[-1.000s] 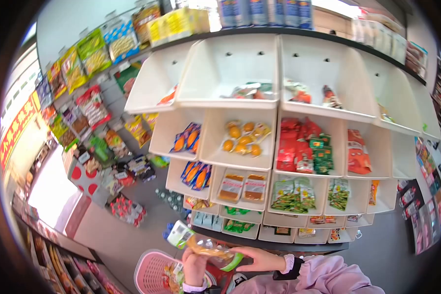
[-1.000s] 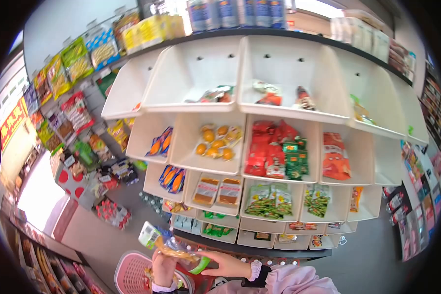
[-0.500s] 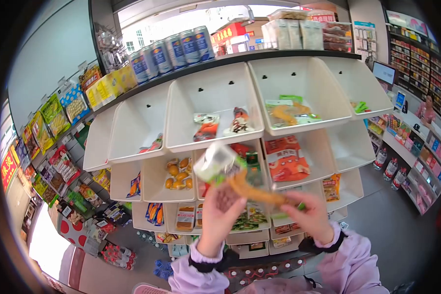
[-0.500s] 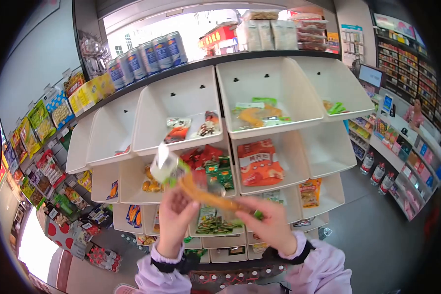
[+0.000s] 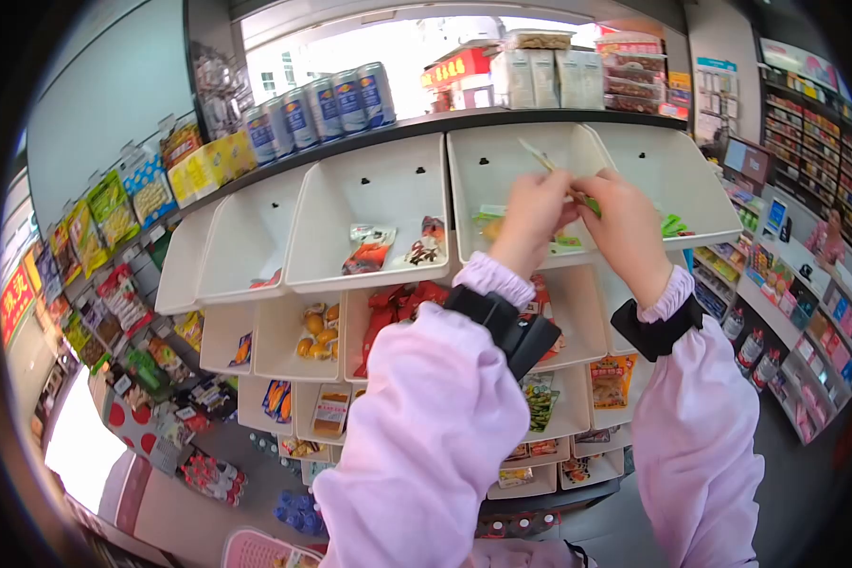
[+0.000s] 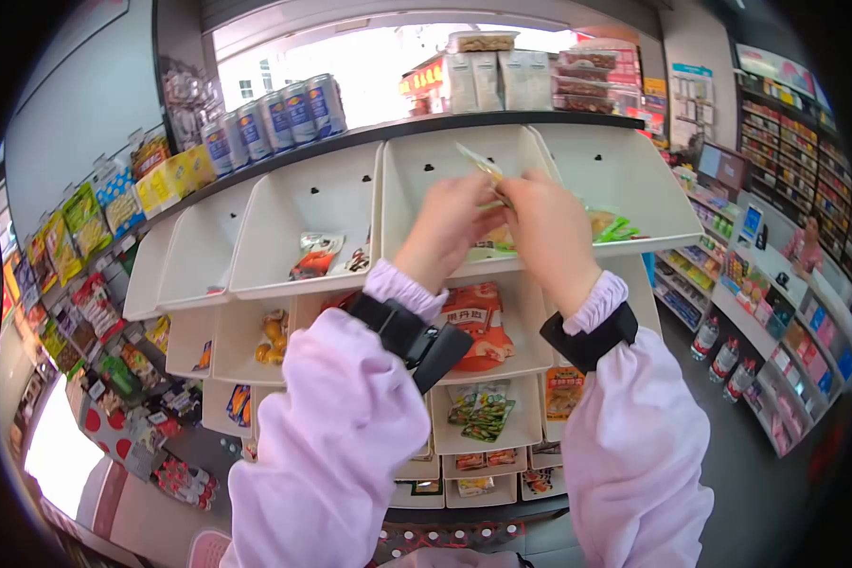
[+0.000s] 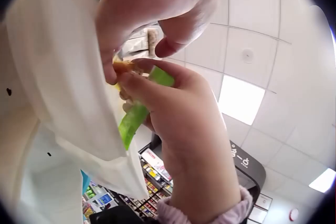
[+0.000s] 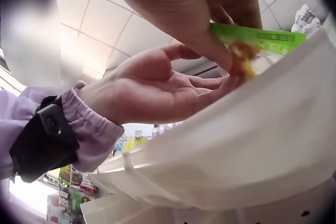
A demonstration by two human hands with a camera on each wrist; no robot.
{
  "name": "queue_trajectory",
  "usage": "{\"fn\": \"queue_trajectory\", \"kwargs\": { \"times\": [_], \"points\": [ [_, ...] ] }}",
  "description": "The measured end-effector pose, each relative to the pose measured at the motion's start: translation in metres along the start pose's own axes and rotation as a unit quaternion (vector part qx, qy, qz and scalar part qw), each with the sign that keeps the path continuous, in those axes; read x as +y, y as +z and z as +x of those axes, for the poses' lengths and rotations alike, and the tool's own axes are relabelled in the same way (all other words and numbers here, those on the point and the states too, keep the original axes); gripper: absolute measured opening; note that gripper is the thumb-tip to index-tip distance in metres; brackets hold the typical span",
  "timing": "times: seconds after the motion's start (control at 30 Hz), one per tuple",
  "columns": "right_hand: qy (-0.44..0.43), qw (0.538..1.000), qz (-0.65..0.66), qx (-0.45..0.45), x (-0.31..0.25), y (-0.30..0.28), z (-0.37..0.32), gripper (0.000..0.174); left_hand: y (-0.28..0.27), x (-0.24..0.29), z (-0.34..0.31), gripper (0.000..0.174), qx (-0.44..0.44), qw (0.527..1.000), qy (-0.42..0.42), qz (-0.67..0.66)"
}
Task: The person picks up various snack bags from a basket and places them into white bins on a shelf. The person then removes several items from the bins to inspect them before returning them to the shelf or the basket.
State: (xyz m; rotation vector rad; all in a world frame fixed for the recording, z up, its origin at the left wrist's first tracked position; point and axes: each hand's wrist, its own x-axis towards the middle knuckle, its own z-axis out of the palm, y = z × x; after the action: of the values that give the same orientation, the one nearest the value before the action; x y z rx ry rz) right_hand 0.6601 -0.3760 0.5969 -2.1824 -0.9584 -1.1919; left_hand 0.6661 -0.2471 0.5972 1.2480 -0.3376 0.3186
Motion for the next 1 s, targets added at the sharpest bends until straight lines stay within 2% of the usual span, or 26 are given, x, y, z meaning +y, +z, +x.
{"fn": "queue_trajectory", "kwargs": {
  "times": [0.07, 0.1, 0.13, 0.23, 0.3, 0.33, 0.37, 0.4, 0.43, 0.47, 0.5, 0.53, 0.57, 0.6, 0.63, 0.7, 0.73, 0.77, 0.8, 0.83, 0.9, 0.97, 1.0],
  "points": [
    [0.001, 0.999, 0.007, -0.035, 0.015, 0.017, 0.000, 0.017, -0.002, -0.012, 0.008, 0.023, 0.020, 0.996, -0.066, 0.050],
    [0.001, 0.999, 0.011, -0.052, 0.023, 0.026, 0.001, 0.018, -0.002, -0.012, 0.009, 0.024, -0.025, 0.992, -0.112, 0.053],
    [0.005, 0.996, 0.025, -0.088, 0.032, 0.032, 0.004, 0.027, -0.003, -0.014, 0.012, 0.026, -0.028, 0.990, -0.117, 0.068],
    [0.079, 0.967, 0.153, -0.189, 0.025, 0.025, 0.010, 0.026, -0.006, -0.009, 0.022, 0.033, -0.012, 0.978, -0.134, 0.160],
    [0.037, 0.944, 0.234, -0.231, 0.041, 0.039, 0.008, 0.030, -0.021, -0.030, 0.046, 0.038, -0.051, 0.947, 0.080, 0.307],
    [0.029, 0.927, 0.241, -0.286, 0.053, 0.048, 0.010, 0.031, -0.028, -0.046, 0.067, 0.036, -0.056, 0.867, 0.155, 0.471],
    [0.053, 0.914, 0.233, -0.329, 0.059, 0.050, 0.011, 0.032, -0.024, -0.049, 0.069, 0.031, -0.031, 0.796, 0.203, 0.569],
    [0.095, 0.942, 0.161, -0.279, 0.049, 0.041, 0.004, 0.029, -0.019, -0.039, 0.044, 0.029, -0.007, 0.733, 0.310, 0.605],
    [0.049, 0.960, 0.130, -0.242, 0.080, 0.057, 0.004, 0.026, -0.010, -0.019, 0.009, 0.026, 0.060, 0.874, 0.226, 0.426],
    [0.070, 0.963, 0.126, -0.226, 0.117, 0.077, 0.005, 0.032, -0.005, -0.021, -0.021, 0.020, 0.154, 0.864, 0.336, 0.341],
    [-0.041, 0.936, 0.338, -0.083, 0.100, 0.080, -0.003, 0.035, -0.006, -0.018, -0.047, 0.016, 0.165, 0.854, 0.374, 0.322],
    [-0.040, 0.927, 0.359, -0.097, 0.091, 0.071, -0.009, 0.035, -0.013, -0.017, -0.071, 0.014, 0.173, 0.842, 0.413, 0.302],
    [-0.037, 0.919, 0.376, -0.111, 0.046, 0.045, -0.018, 0.035, -0.025, -0.015, -0.106, 0.013, 0.176, 0.830, 0.435, 0.300],
    [-0.033, 0.937, 0.335, -0.093, 0.009, 0.034, -0.034, 0.035, -0.036, -0.010, -0.144, 0.012, 0.174, 0.820, 0.456, 0.298],
    [-0.028, 0.954, 0.289, -0.072, -0.018, 0.027, -0.052, 0.034, -0.050, -0.010, -0.179, 0.013, 0.167, 0.828, 0.439, 0.308],
    [-0.035, 0.947, 0.303, -0.099, -0.048, 0.033, -0.095, 0.034, -0.091, -0.031, -0.236, 0.017, 0.158, 0.830, 0.416, 0.335],
    [-0.038, 0.928, 0.350, -0.122, -0.061, 0.045, -0.121, 0.033, -0.111, -0.051, -0.267, 0.019, 0.211, 0.853, 0.308, 0.364],
    [-0.039, 0.907, 0.396, -0.142, -0.078, 0.063, -0.147, 0.032, -0.131, -0.061, -0.297, 0.023, 0.247, 0.845, 0.280, 0.383],
    [-0.040, 0.893, 0.404, -0.195, -0.103, 0.074, -0.167, 0.031, -0.156, -0.083, -0.328, 0.025, 0.284, 0.838, 0.192, 0.424],
    [-0.041, 0.877, 0.411, -0.247, -0.130, 0.084, -0.186, 0.031, -0.177, -0.097, -0.361, 0.025, 0.334, 0.823, 0.116, 0.445],
    [0.045, 0.809, 0.465, -0.357, -0.169, 0.112, -0.230, 0.031, -0.215, -0.113, -0.428, 0.023, 0.432, 0.785, 0.067, 0.438],
    [0.047, 0.765, 0.488, -0.418, -0.199, 0.138, -0.274, 0.031, -0.252, -0.122, -0.498, 0.021, 0.519, 0.724, 0.002, 0.455],
    [-0.003, 0.765, 0.464, -0.447, -0.219, 0.142, -0.287, 0.031, -0.271, -0.125, -0.536, 0.021, 0.538, 0.703, -0.049, 0.463]
  ]
}}
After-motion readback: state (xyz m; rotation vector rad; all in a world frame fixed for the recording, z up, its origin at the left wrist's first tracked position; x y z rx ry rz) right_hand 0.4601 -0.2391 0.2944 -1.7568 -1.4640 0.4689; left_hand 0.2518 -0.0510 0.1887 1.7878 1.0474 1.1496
